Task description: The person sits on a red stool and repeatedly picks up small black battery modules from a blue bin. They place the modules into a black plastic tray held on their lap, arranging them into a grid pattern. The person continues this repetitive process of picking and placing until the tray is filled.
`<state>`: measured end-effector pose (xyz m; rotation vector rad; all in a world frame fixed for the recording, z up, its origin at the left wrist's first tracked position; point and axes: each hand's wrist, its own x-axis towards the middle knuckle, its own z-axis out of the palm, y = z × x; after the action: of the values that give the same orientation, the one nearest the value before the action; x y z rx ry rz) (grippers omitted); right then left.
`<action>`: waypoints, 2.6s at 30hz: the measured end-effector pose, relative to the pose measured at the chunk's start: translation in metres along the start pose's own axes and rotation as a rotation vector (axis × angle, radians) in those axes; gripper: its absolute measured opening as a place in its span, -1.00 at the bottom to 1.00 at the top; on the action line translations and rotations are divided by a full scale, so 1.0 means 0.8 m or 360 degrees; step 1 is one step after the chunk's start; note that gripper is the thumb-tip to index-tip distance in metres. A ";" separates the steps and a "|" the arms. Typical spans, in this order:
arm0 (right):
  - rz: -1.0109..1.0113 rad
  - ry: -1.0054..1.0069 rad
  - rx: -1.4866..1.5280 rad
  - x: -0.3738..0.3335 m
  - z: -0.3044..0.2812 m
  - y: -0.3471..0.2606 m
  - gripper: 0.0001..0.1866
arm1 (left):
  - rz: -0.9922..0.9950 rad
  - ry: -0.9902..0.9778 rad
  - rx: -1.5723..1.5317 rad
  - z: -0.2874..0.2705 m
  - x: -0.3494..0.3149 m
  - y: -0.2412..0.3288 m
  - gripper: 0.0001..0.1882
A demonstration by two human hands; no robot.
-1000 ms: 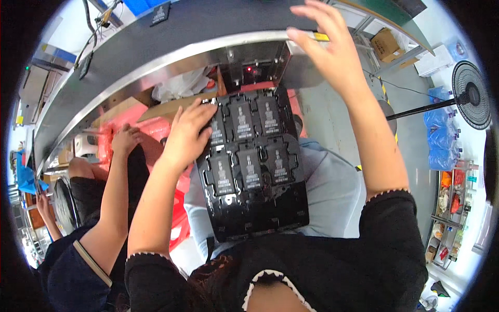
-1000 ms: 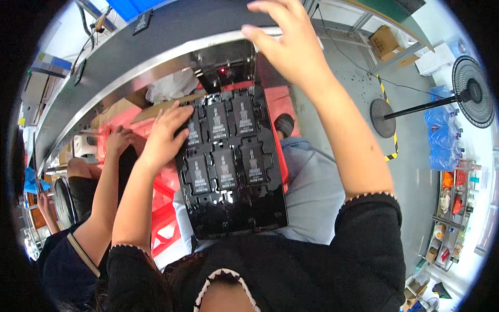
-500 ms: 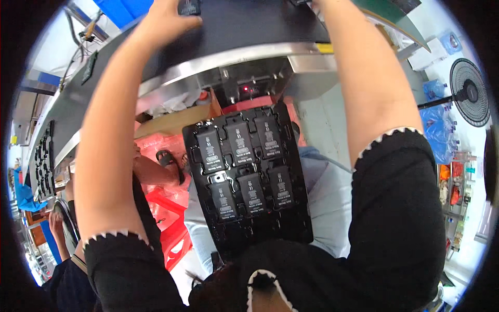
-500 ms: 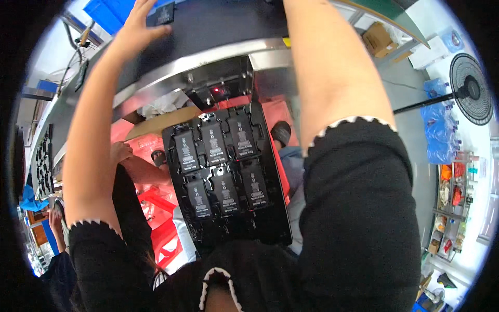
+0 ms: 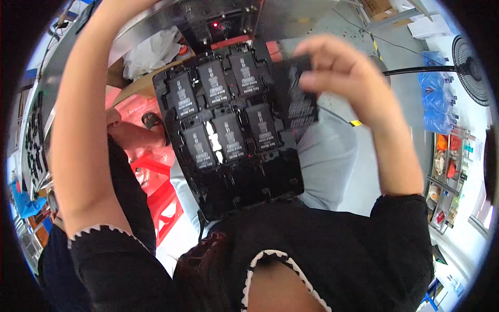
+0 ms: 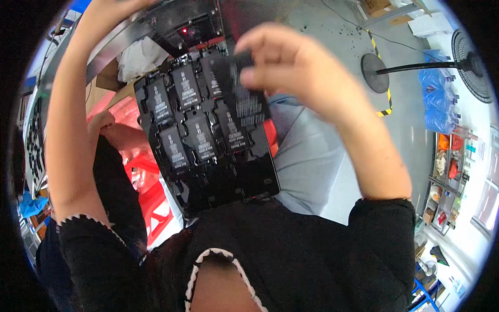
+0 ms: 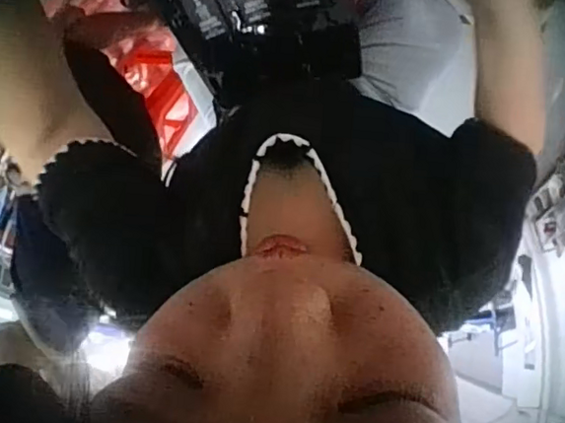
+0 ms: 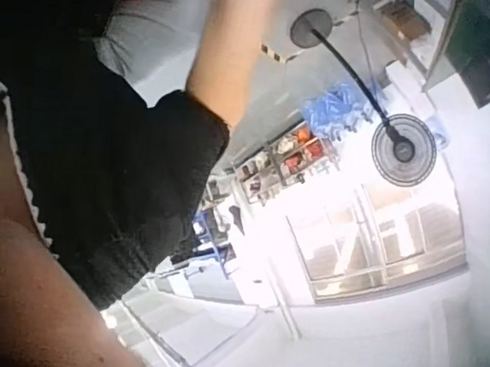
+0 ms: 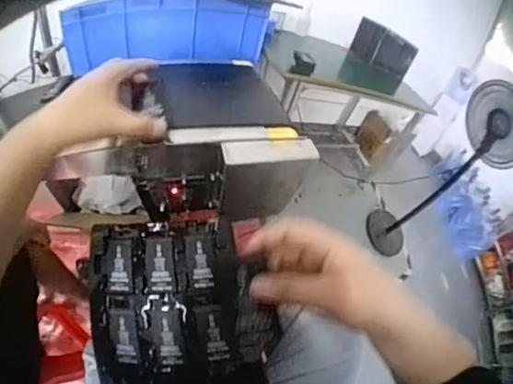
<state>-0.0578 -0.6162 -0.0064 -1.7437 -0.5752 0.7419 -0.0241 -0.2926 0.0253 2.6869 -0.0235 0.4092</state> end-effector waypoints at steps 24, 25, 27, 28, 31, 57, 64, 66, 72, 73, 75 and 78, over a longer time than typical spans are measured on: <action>-0.0520 0.0235 -0.1378 -0.130 0.211 0.128 -0.42 | -0.0103 -0.0463 -0.0414 0.081 -0.446 0.070 -0.28; -0.0549 0.0266 -0.1346 -0.127 0.208 0.128 -0.42 | -0.0119 -0.0459 -0.0404 0.081 -0.447 0.069 -0.30; -0.0600 0.0324 -0.1282 -0.120 0.202 0.127 -0.43 | -0.0154 -0.0457 -0.0386 0.080 -0.447 0.070 -0.33; -0.0628 0.0392 -0.1258 -0.113 0.196 0.125 -0.45 | -0.0128 -0.0353 -0.0394 0.077 -0.440 0.072 -0.42; -0.0784 0.0620 -0.1173 -0.084 0.169 0.108 -0.50 | -0.0112 -0.0088 -0.0447 0.082 -0.413 0.050 -0.53; 0.0464 0.0380 -0.0631 0.399 -0.145 -0.075 -0.84 | -0.0261 -0.0092 -0.0286 0.125 -0.365 0.045 -0.45; -0.0430 0.0850 -0.0479 0.176 -0.070 -0.089 -0.73 | -0.0255 0.0334 -0.0603 0.133 -0.341 0.021 -0.53; -0.0331 0.0471 -0.0179 0.117 -0.071 -0.052 -0.60 | -0.0707 0.0532 -0.1096 0.120 -0.312 0.006 -0.51; 0.0071 0.0210 0.0082 -0.078 0.066 0.019 -0.66 | -0.0959 0.1134 -0.2918 0.066 -0.195 -0.035 -0.34; 0.0152 0.0201 0.0109 -0.092 0.083 0.045 -0.63 | -0.1022 0.1202 -0.3014 0.064 -0.179 -0.045 -0.41; 0.0201 0.0133 -0.0307 -0.116 0.119 0.091 -0.58 | -0.1056 0.1126 -0.3075 0.042 -0.176 -0.058 -0.46; -0.0029 0.0404 -0.0690 -0.146 0.149 0.138 -0.64 | -0.1423 0.1077 -0.2629 0.045 -0.159 -0.065 -0.59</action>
<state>-0.2228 -0.6511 -0.1136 -2.1889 -0.6057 0.3884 -0.1320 -0.2653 -0.0636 0.7148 0.6687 0.5701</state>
